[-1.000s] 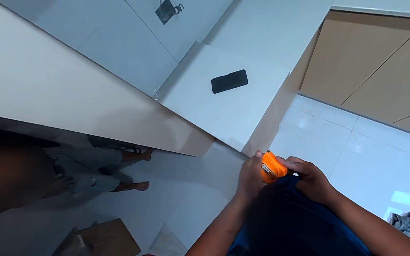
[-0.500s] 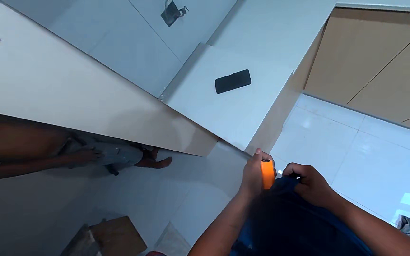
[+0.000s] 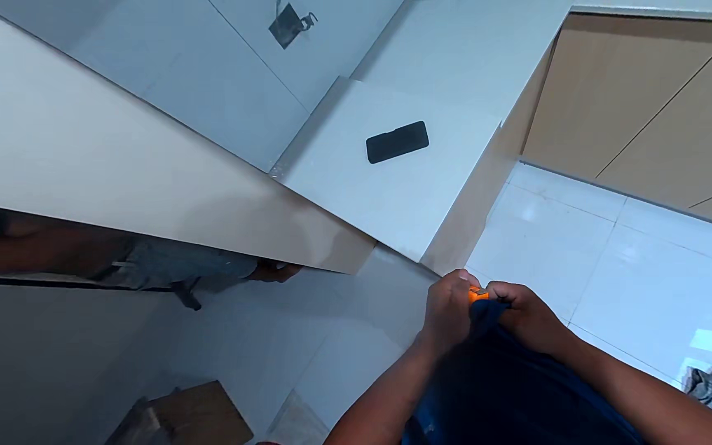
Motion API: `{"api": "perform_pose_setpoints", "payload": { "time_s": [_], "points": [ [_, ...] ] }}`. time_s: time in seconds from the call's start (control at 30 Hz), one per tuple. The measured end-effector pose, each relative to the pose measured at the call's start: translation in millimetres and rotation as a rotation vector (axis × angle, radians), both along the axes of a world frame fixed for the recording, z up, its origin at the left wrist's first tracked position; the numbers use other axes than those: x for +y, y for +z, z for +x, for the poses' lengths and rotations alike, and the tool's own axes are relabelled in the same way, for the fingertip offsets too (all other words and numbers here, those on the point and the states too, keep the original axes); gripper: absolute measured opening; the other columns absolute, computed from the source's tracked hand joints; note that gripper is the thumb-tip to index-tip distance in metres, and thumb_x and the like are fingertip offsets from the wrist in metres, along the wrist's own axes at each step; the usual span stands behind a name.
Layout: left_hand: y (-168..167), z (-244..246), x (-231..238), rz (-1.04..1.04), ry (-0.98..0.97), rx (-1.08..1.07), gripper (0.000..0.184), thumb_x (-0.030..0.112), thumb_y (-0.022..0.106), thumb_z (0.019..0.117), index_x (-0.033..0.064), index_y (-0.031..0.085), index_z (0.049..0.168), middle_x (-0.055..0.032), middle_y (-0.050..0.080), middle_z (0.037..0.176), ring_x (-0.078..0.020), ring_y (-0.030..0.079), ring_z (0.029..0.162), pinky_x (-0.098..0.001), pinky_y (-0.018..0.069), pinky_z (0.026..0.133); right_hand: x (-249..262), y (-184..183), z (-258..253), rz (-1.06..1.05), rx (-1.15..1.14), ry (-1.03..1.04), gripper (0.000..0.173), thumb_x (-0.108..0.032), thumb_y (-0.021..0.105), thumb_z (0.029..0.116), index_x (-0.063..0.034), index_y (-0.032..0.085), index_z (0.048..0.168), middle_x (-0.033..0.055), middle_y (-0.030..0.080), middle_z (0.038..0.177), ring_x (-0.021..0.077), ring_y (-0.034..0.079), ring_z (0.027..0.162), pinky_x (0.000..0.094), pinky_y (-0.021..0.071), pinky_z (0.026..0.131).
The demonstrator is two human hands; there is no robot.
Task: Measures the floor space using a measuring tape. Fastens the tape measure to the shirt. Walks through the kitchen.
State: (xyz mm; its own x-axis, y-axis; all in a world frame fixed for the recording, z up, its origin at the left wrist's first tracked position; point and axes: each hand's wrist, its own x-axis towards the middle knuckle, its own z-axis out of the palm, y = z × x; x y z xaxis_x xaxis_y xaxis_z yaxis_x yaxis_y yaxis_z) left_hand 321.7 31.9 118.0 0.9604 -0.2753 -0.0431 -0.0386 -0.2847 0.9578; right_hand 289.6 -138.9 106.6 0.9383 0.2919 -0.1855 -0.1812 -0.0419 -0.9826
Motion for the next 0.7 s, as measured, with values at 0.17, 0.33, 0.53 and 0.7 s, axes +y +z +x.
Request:
{"api": "perform_pose_setpoints", "payload": {
  "time_s": [0.17,0.33,0.53,0.7],
  "points": [
    [4,-2,1,0.009,0.015,0.041,0.043,0.019,0.031,0.1062,0.0056,0.067,0.086,0.0054,0.061,0.072,-0.0005,0.057,0.066,-0.0209,0.0495,0.064,-11,3,2,0.089,0.004,0.123,0.013,-0.002,0.055,0.0879,-0.0125,0.063,0.086,-0.0088,0.062,0.078,-0.0021,0.058,0.073,0.0185,0.049,0.067],
    [-2,-8,2,0.076,-0.028,-0.138,0.045,0.018,0.033,0.1064,0.0,0.068,0.085,-0.0017,0.063,0.074,-0.0029,0.06,0.07,-0.0215,0.0511,0.068,-10,2,-1,0.121,0.103,0.127,0.018,0.003,0.059,0.081,-0.0152,0.058,0.078,-0.0098,0.06,0.074,-0.002,0.056,0.07,0.0186,0.0466,0.064],
    [-2,-9,2,0.083,-0.028,-0.16,0.044,0.018,0.033,0.1061,0.0003,0.068,0.085,-0.0018,0.064,0.075,-0.0026,0.06,0.071,-0.0209,0.0509,0.068,-12,-1,-4,0.17,0.103,0.131,0.018,0.003,0.055,0.081,-0.0149,0.058,0.08,-0.0093,0.06,0.077,-0.0013,0.057,0.074,0.0192,0.0482,0.068],
    [-6,-8,3,0.059,-0.106,-0.138,0.046,0.021,0.033,0.1077,0.0002,0.067,0.085,-0.0024,0.064,0.076,-0.0038,0.061,0.075,-0.0226,0.0512,0.071,-6,-1,-6,0.165,0.125,0.086,0.017,0.0,0.06,0.0821,-0.0159,0.059,0.077,-0.01,0.06,0.073,-0.0018,0.057,0.069,0.0193,0.0475,0.065]
  ]
}}
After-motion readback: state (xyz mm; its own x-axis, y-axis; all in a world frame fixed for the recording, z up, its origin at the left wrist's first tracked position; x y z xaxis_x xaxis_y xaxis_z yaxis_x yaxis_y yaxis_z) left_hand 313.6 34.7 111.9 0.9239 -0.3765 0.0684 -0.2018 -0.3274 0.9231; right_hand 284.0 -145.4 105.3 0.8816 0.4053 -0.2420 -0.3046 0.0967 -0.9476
